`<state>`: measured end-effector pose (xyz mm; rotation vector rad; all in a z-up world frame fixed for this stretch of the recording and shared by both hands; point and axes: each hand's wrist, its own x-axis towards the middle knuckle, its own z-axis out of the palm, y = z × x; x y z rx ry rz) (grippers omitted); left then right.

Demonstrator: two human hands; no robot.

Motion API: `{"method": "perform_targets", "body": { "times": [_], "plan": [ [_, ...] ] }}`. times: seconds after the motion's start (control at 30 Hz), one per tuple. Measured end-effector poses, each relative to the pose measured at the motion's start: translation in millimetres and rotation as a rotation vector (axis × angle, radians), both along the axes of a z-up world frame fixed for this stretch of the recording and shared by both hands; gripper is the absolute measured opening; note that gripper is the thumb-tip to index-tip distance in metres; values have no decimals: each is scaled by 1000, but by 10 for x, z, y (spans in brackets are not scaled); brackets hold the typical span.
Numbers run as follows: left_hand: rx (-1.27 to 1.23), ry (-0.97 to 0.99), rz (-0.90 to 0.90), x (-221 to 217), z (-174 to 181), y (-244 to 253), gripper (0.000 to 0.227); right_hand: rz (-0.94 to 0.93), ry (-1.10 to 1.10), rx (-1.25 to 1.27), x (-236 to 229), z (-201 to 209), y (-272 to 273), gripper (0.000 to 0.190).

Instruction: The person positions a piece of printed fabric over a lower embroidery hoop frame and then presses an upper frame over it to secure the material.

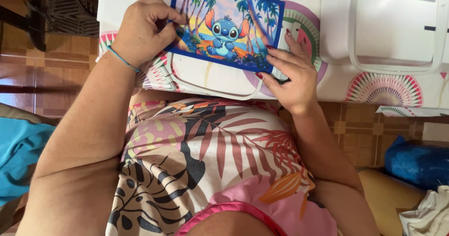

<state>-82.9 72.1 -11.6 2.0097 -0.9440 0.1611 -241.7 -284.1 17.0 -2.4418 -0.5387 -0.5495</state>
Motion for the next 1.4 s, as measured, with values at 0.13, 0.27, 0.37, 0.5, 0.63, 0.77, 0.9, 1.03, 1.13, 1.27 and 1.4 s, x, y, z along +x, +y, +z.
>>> {"method": "perform_targets", "body": {
  "times": [0.13, 0.27, 0.37, 0.5, 0.63, 0.77, 0.9, 1.03, 1.13, 1.27, 1.4],
  "plan": [
    [1, -47, 14, 23, -30, -12, 27, 44, -41, 18, 22, -12, -9, 34],
    [3, -62, 52, 15, -50, -28, 29, 52, -47, 10, 25, -34, -19, 37],
    [22, -95, 39, -8, 18, -33, 28, 50, -33, 14, 24, -37, -19, 35],
    [100, -191, 130, -135, 290, -70, 49, 31, -63, -30, 29, -89, -42, 33],
    [190, -303, -11, -208, 462, -162, 65, 29, -73, -56, 36, -105, -50, 33],
    [396, -322, -48, -141, 132, -148, 53, 16, -88, -104, 18, -118, -65, 38],
    [497, -305, -55, -188, -42, -88, 59, 20, -43, -149, -73, -99, -57, 39],
    [532, -265, -58, -211, -38, -65, 62, 42, 3, -206, -128, -49, -44, 44],
    [528, -261, -98, -246, -21, 1, 71, 53, 8, -222, -188, -12, -18, 51],
    [520, -266, -104, -297, 7, 50, 75, 28, 65, -206, -312, -32, 41, 55],
    [526, -271, -134, -319, -9, 95, 80, 13, 47, -205, -398, -29, 105, 53]
  ]
}}
